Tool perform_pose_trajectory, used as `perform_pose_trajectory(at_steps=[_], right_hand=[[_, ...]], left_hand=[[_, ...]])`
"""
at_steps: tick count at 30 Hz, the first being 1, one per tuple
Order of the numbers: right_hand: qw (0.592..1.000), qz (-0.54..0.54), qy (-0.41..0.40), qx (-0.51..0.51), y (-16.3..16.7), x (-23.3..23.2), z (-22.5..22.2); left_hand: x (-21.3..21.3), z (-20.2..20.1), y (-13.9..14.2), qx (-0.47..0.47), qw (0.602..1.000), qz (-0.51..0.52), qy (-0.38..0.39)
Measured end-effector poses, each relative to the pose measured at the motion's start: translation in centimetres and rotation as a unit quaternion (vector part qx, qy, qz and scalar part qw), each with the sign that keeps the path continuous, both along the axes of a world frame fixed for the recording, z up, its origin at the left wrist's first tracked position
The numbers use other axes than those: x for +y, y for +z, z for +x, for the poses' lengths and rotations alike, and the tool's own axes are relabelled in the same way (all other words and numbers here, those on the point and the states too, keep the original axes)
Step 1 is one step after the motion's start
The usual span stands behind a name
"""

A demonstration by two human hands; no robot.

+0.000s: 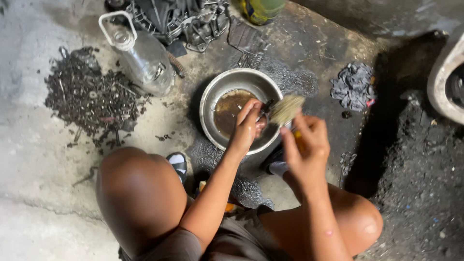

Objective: The person sits on the floor and scrubs small metal parts with a brush in a bowl of dark liquid. They repeatedly dip the parts into the liquid, scrub them, and place them back into the bowl.

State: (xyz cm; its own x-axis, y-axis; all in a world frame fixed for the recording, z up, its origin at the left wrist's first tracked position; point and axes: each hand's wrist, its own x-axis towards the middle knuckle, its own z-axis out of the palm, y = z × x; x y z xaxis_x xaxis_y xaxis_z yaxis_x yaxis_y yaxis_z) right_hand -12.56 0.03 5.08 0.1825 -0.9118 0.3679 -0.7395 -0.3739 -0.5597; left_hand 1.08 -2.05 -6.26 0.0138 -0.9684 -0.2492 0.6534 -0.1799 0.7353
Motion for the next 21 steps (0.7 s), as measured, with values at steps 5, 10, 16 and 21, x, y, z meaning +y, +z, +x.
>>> perform_pose_trajectory(at_steps=[5,10,16,21], right_hand=[[0.994,0.089,-0.057,0.037,-3.8,-1.3,0.8],[0.972,0.220,-0.074,0.037,-11.0,-5.9,-0.4],[0.932,0.359,0.043,0.033,-20.9,-8.5,3.1],[0.940,0.309,0.071,0.123,-25.1,-7.0,8.6]], left_hand=[[-1.2,-0.6,-3.9,-0.162,0.986,-0.021,0.018],[-2.0,1.5,-7.3,-0.305,0.951,0.007,0.051],[-1.7,4.5,-8.7,-0.593,0.764,0.197,-0.162],[-2.5,5.3,-9.1,-0.548,0.794,0.236,-0.116]])
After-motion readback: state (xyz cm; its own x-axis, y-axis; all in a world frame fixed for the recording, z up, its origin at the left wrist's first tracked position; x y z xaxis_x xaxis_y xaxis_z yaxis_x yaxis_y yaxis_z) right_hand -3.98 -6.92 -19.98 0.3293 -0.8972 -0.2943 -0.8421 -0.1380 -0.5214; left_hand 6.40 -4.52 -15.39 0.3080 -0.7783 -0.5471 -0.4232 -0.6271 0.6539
